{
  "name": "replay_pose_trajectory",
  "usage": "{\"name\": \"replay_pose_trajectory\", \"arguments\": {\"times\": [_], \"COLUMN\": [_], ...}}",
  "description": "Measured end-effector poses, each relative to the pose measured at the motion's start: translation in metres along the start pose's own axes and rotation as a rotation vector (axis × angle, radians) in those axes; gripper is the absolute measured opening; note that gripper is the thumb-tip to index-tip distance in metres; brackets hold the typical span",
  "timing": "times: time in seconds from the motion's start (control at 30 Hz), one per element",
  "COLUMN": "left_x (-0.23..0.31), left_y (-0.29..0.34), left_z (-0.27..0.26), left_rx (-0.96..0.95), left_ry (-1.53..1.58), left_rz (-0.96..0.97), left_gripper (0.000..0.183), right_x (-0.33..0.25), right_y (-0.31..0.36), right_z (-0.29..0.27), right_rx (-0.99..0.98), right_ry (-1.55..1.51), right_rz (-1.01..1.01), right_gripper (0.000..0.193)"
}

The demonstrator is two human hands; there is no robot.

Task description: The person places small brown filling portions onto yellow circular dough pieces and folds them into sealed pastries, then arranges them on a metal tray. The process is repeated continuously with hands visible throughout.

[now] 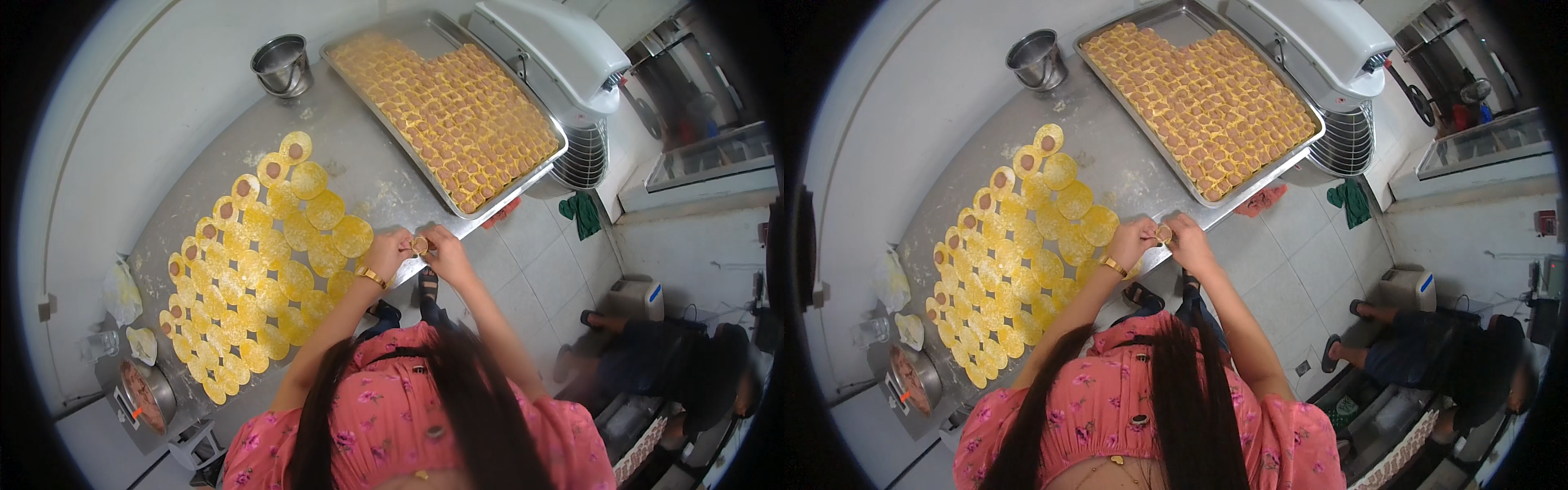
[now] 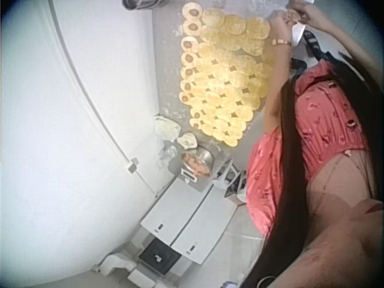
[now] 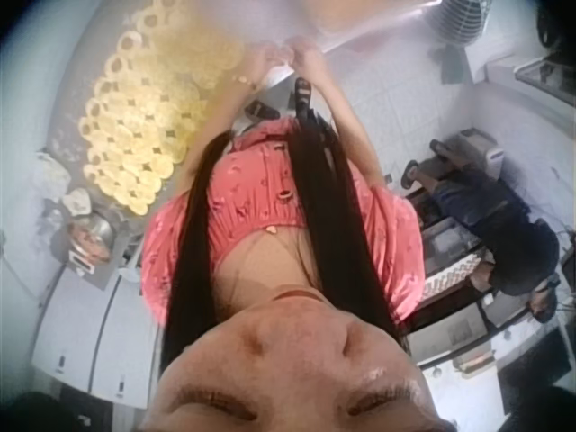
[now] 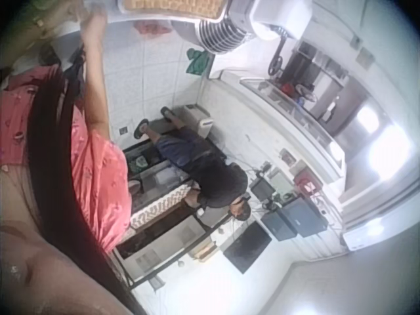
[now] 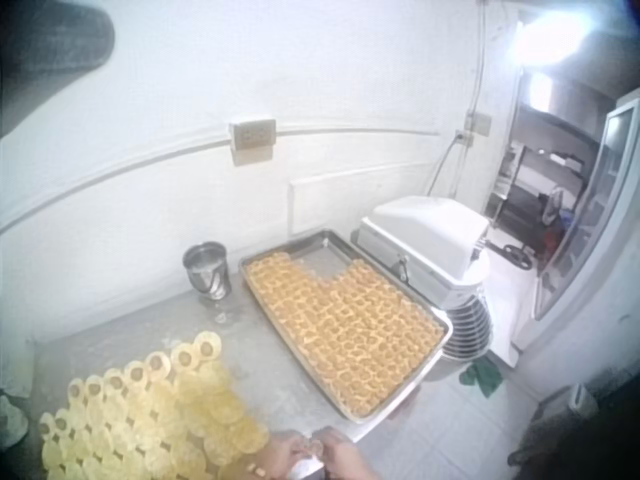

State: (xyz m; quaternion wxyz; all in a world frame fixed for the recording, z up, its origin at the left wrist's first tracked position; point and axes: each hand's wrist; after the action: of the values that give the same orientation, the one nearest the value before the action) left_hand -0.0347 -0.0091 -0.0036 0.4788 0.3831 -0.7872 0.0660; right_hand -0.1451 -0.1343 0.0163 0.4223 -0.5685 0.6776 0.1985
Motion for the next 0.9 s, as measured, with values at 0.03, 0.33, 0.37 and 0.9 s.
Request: {"name": "replay_pose_trajectory", "arguments": {"times": [0.03, 0.33, 0.37, 0.9], "left_x": [0.007, 0.003, 0.001, 0.002], "left_y": [0.0, -0.005, -0.006, -0.011], "left_z": [-0.001, -0.001, 0.001, 0.0], "left_rx": [-0.004, -0.04, -0.09, -0.04], "left_ry": [-0.032, -0.018, -0.014, 0.076], "left_rz": [-0.006, 0.059, 0.027, 0.068], "left_gripper": [0.025, 0.025, 0.025, 0.025], "right_x": [0.0, -0.014, -0.008, 0.002], "right_y": [0.0, -0.003, -0.002, -0.003], "right_z": [0.001, -0.001, 0.005, 0.01], "right_rx": [0.013, 0.005, 0.001, 0.187], "right_ry": [0.037, 0.153, 0.148, 0.128], "right_rz": [-0.008, 0.075, 0.082, -0.029], "right_gripper": [0.033, 0.036, 0.038, 0.039]}}
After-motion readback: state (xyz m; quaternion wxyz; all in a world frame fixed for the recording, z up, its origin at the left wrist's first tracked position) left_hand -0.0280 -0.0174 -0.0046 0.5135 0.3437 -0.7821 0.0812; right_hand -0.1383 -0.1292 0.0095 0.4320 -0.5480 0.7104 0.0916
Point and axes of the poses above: each hand's wrist, its own y-axis away from the middle knuckle, its own z-axis out of the palm, x = y × z, and after that the axes turned 14 degrees about -z, right-handed
